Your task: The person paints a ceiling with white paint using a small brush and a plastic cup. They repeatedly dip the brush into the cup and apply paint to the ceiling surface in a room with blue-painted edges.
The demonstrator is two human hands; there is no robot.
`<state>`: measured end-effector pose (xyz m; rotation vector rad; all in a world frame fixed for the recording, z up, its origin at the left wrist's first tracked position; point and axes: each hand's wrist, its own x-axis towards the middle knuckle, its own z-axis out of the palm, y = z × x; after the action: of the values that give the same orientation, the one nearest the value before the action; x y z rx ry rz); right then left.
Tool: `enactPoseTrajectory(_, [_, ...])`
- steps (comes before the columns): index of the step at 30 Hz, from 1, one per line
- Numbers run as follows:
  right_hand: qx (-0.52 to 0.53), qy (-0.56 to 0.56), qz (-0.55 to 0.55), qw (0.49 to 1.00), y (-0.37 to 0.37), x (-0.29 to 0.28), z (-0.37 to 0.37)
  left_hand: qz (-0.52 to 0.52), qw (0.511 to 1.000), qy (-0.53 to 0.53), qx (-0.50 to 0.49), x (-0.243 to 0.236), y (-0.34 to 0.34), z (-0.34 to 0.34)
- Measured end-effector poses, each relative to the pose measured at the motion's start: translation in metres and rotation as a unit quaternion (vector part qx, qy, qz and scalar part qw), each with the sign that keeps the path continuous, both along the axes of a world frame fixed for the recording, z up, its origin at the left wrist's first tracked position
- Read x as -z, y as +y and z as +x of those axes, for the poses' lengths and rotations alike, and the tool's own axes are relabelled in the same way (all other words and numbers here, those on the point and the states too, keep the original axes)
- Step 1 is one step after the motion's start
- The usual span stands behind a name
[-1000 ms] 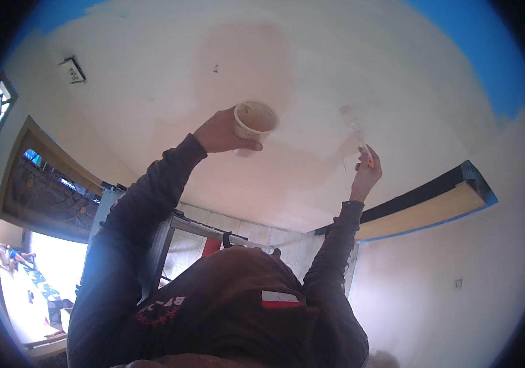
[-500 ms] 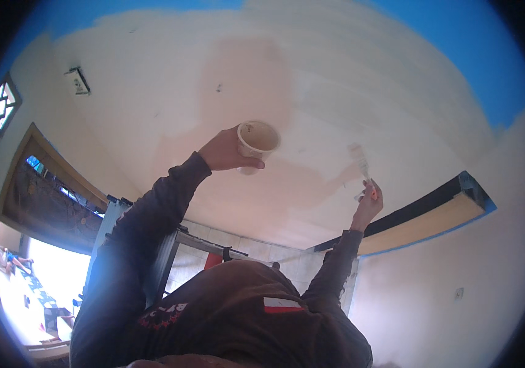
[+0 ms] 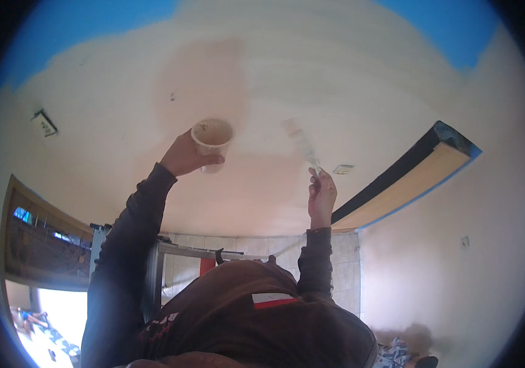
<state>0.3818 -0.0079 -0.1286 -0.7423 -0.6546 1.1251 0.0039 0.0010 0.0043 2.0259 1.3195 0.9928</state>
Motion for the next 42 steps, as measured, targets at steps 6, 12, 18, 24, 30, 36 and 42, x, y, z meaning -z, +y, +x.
enactPoseTrajectory(6, [0.07,-0.039,0.049,0.996,-0.01,-0.033,0.019,-0.02,1.0,0.003,0.003,-0.005,-0.002,0.004])
enactPoseTrajectory(12, [0.155,-0.01,0.121,0.98,0.011,-0.083,0.056,-0.023,1.0,-0.008,-0.002,-0.005,-0.003,0.004])
enactPoseTrajectory(18, [0.21,0.027,0.154,0.965,-0.022,-0.125,0.055,-0.029,0.999,-0.022,0.004,-0.005,-0.003,0.005])
enactPoseTrajectory(24, [0.195,0.117,0.154,0.962,-0.031,-0.078,0.061,-0.024,0.999,-0.024,0.013,-0.005,-0.001,0.007])
enactPoseTrajectory(30, [0.207,0.116,0.133,0.962,-0.031,-0.073,0.056,-0.033,0.999,-0.033,0.021,-0.004,-0.002,0.004])
enactPoseTrajectory(36, [0.202,0.11,0.146,0.962,-0.036,-0.068,0.057,-0.057,0.998,-0.033,0.022,-0.009,-0.005,0.007])
enactPoseTrajectory(42, [0.195,0.117,0.148,0.962,-0.04,-0.071,0.06,-0.041,0.998,-0.035,0.035,-0.007,-0.004,0.007])
